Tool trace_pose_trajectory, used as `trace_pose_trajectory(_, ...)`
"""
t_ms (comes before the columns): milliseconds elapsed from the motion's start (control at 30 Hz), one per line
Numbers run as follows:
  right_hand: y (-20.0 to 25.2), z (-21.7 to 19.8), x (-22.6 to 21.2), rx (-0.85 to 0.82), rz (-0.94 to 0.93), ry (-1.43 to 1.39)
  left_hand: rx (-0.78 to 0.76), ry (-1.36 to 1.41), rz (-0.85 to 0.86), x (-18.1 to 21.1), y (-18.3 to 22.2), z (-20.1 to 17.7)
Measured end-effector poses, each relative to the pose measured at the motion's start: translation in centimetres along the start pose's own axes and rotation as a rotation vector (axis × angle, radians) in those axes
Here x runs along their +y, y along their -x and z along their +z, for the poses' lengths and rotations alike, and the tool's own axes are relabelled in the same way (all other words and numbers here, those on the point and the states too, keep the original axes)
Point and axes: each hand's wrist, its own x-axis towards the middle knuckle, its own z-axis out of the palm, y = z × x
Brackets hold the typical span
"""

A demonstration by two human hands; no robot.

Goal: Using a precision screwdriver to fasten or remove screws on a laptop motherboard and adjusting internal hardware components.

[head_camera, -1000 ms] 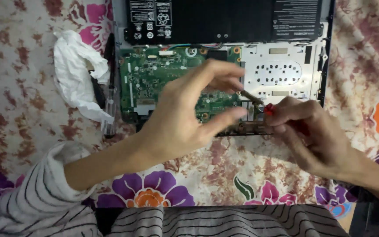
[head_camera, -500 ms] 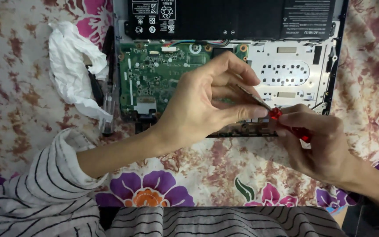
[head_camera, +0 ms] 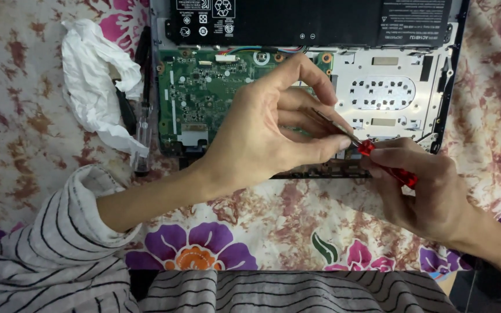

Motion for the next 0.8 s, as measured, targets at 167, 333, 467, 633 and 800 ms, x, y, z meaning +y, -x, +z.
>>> trace_pose_trajectory(167, 0.4, 0.5, 1.6, 0.007, -0.137, 0.071, 0.010, -0.106, 0.040, 0.2, 0.0, -0.1)
trace_pose_trajectory(333, 0.7, 0.6, 1.6, 0.064, -0.315, 0.573, 0.027, -0.013, 0.004, 0.2, 0.0, 0.0)
trace_pose_trajectory(467, -0.6, 0.5, 0.6, 0.066, -0.410, 0.739, 0.050, 0.119, -0.033, -0.4, -0.1, 0.1)
trace_pose_trajectory(633, -0.6, 0.4, 0.3, 0.057, -0.412, 0.746, 0.038, 0.072, 0.026, -0.2, 0.0, 0.1)
trace_pose_trajectory(800, -0.9, 0.7, 0.6, -0.009, -0.337, 0.796, 0.011, 0.076, 0.044, 0.0, 0.4, 0.5)
